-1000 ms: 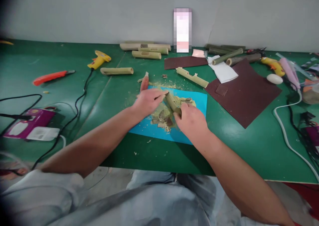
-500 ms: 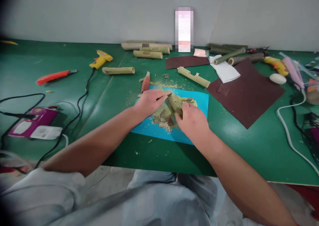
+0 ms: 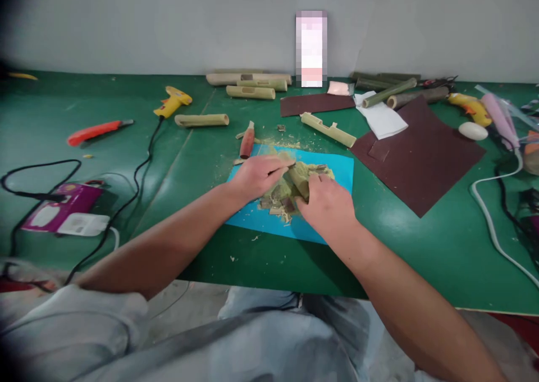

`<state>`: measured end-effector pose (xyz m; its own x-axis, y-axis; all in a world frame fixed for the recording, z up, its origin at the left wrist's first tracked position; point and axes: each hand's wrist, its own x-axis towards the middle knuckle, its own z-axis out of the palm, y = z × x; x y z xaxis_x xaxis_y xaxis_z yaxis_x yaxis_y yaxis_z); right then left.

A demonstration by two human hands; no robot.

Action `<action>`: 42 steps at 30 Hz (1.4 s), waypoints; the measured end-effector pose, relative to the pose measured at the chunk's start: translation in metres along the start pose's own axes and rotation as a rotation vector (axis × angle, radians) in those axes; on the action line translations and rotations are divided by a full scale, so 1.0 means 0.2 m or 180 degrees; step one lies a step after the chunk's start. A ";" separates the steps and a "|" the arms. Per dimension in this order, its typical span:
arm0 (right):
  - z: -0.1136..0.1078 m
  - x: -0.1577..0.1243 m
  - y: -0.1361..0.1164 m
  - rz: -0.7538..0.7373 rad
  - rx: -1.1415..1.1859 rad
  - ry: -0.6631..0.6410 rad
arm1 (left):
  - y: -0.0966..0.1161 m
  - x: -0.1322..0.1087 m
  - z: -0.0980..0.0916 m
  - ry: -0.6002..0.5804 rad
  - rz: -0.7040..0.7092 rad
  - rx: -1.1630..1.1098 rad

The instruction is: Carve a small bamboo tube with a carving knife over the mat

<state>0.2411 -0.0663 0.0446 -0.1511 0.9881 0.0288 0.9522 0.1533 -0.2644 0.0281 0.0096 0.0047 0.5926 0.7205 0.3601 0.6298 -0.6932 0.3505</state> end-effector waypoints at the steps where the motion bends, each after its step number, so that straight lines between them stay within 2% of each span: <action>1: 0.00 0.00 0.00 -0.0046 0.0012 0.0007 | -0.01 0.01 -0.01 0.0009 -0.0044 0.0006; 8: 0.01 0.00 0.00 0.0000 -0.0015 0.0156 | -0.10 0.02 -0.02 0.0352 -0.0421 0.0008; 11: 0.01 0.00 0.01 -0.0059 -0.0009 0.0202 | -0.06 0.01 -0.01 0.0276 -0.0292 -0.0046; 16: 0.01 0.01 0.01 -0.0019 -0.0014 0.0132 | 0.02 0.00 0.01 -0.0131 0.0160 -0.0255; 21: 0.01 0.01 0.01 -0.0008 -0.0085 0.0147 | -0.01 0.02 0.00 0.0175 -0.0347 0.0175; 26: 0.02 0.01 0.01 -0.0018 -0.0091 0.0156 | 0.03 0.00 0.01 0.0000 0.0011 0.0137; 30: 0.03 0.01 0.02 -0.0112 -0.0031 0.0257 | 0.06 0.00 0.01 0.0002 0.0057 0.0072; 34: 0.03 0.02 0.02 -0.0177 0.0022 0.0061 | 0.06 -0.01 0.00 -0.0014 0.0098 0.0072; 37: 0.03 0.02 0.02 -0.0265 0.0049 0.0062 | 0.01 0.00 -0.01 0.0088 -0.0045 0.0133; 42: 0.03 0.00 0.01 -0.0332 -0.0049 0.0179 | -0.06 0.01 -0.03 0.0385 -0.0530 0.0176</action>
<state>0.2421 -0.0665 0.0375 -0.2347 0.9659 0.1094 0.9361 0.2549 -0.2423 0.0177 0.0190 0.0063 0.4156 0.8151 0.4036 0.7426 -0.5603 0.3669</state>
